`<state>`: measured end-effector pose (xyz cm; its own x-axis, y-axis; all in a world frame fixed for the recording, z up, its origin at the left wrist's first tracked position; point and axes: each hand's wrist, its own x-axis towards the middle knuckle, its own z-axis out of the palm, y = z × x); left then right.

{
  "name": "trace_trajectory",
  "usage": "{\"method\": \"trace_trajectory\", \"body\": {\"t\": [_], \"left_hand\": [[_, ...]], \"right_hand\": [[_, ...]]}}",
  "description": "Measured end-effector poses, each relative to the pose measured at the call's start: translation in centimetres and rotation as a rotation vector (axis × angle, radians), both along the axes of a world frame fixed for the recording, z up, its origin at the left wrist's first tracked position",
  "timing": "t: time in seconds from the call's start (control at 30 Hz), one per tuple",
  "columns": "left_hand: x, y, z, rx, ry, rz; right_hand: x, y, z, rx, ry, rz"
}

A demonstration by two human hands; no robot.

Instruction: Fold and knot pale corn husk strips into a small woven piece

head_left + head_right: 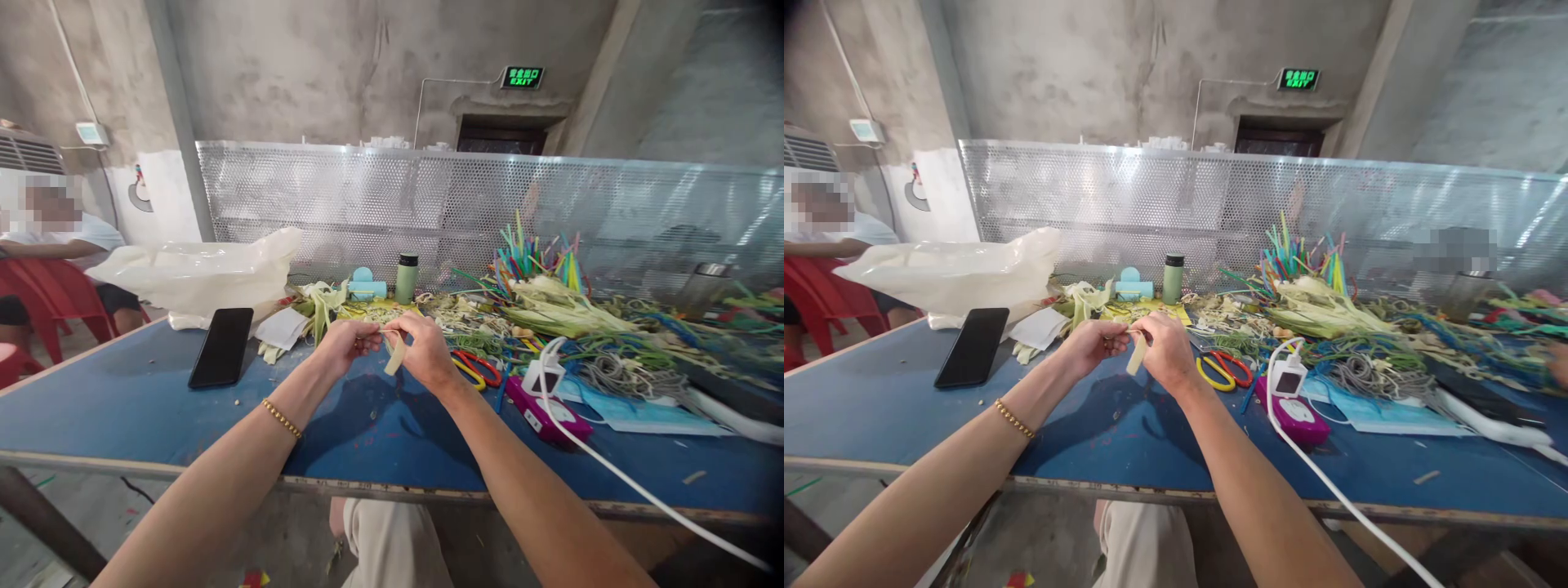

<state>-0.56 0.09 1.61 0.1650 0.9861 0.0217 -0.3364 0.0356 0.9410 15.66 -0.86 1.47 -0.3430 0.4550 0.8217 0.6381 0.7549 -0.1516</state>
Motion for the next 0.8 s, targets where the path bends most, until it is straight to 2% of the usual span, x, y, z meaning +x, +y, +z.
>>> {"method": "trace_trajectory", "body": {"t": [0.27, 0.43, 0.57, 0.67, 0.8], "left_hand": [[0.13, 0.0, -0.31, 0.04, 0.051, -0.002], [0.15, 0.12, -0.4, 0.031, 0.051, 0.006], [0.25, 0.18, -0.48, 0.048, 0.011, 0.014], [0.33, 0.13, -0.64, 0.078, 0.011, 0.032], [0.27, -0.02, -0.66, 0.125, 0.064, 0.03]], "right_hand": [[-0.08, -0.72, 0.42, 0.086, -0.144, 0.041], [-0.08, -0.73, 0.36, 0.126, -0.14, -0.026], [-0.47, -0.73, 0.23, 0.106, -0.156, 0.031], [-0.83, -0.48, -0.02, -0.032, -0.048, 0.08], [-0.97, -0.05, -0.33, -0.426, 0.258, 0.153]]}}
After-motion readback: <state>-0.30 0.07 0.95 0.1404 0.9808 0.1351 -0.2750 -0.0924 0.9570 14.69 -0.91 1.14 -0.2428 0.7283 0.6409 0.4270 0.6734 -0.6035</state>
